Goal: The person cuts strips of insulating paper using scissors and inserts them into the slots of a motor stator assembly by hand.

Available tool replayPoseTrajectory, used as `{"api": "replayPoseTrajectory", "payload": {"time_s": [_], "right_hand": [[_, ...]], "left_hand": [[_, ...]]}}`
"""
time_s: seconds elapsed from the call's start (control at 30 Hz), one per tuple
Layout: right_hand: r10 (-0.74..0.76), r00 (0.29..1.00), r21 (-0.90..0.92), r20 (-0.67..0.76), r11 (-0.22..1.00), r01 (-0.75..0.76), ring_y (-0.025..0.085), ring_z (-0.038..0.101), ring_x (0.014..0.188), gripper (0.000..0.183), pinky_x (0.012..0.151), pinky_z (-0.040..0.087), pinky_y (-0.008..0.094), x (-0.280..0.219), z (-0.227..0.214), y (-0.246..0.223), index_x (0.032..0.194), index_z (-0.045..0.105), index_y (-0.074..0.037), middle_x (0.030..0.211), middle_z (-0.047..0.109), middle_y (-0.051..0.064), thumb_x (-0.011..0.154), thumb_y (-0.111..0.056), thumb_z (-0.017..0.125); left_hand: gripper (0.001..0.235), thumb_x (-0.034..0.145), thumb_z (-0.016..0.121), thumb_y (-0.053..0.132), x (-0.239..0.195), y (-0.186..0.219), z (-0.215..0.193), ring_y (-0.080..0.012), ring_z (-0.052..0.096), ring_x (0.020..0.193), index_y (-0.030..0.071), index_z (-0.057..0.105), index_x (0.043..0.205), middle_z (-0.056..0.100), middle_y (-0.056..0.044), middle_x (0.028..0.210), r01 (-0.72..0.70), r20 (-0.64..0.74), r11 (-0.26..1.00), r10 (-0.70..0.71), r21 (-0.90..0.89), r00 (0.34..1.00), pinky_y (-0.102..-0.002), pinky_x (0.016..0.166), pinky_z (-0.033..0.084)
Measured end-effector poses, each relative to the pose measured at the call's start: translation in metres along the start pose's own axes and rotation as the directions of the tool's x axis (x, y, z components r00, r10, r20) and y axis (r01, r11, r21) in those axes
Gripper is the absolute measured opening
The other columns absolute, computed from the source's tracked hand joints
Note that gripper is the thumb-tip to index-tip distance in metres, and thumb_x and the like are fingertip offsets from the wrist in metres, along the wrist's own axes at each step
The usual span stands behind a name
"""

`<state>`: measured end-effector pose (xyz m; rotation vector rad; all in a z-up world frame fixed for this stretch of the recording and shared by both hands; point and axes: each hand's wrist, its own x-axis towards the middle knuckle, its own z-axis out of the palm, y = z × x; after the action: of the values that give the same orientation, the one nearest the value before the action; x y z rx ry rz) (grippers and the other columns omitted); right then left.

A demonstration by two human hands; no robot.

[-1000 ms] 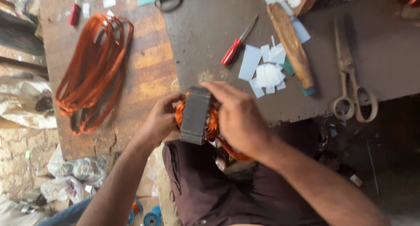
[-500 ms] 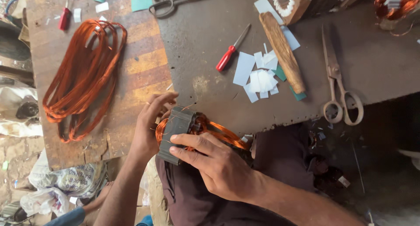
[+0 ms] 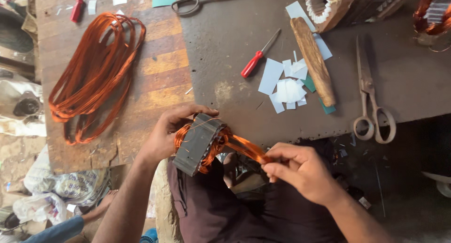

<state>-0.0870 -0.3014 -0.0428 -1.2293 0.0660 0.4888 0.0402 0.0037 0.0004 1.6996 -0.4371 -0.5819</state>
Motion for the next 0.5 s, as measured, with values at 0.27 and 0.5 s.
{"api": "replayPoseTrajectory", "payload": {"time_s": [0.27,0.5], "right_hand": [[-0.072,0.997,-0.033,-0.015,0.997,0.072,0.015,0.069,0.071,0.018,0.066,0.058,0.029,0.011,-0.028,-0.007,0.101,0.076,0.011,0.088,0.073,0.011,0.09,-0.001,0.07],[-0.116,0.992,-0.063,-0.052,0.992,0.113,0.013,0.065,0.07,0.022,0.064,0.056,0.027,0.008,-0.038,-0.018,0.108,0.075,0.008,0.09,0.072,0.009,0.09,-0.005,0.069]], "left_hand": [[0.039,0.081,0.083,0.005,0.013,-0.003,0.017,-0.017,0.077,0.103,0.003,0.072,0.118,0.079,-0.009,0.11,-0.077,-0.132,0.959,0.117,0.273,0.984,-0.032,0.091,0.063],[0.043,0.082,0.081,0.005,0.035,-0.009,0.027,-0.0149,0.076,0.102,0.002,0.069,0.123,0.078,-0.007,0.112,-0.033,-0.204,0.977,0.077,0.212,0.976,-0.032,0.092,0.064]]}}
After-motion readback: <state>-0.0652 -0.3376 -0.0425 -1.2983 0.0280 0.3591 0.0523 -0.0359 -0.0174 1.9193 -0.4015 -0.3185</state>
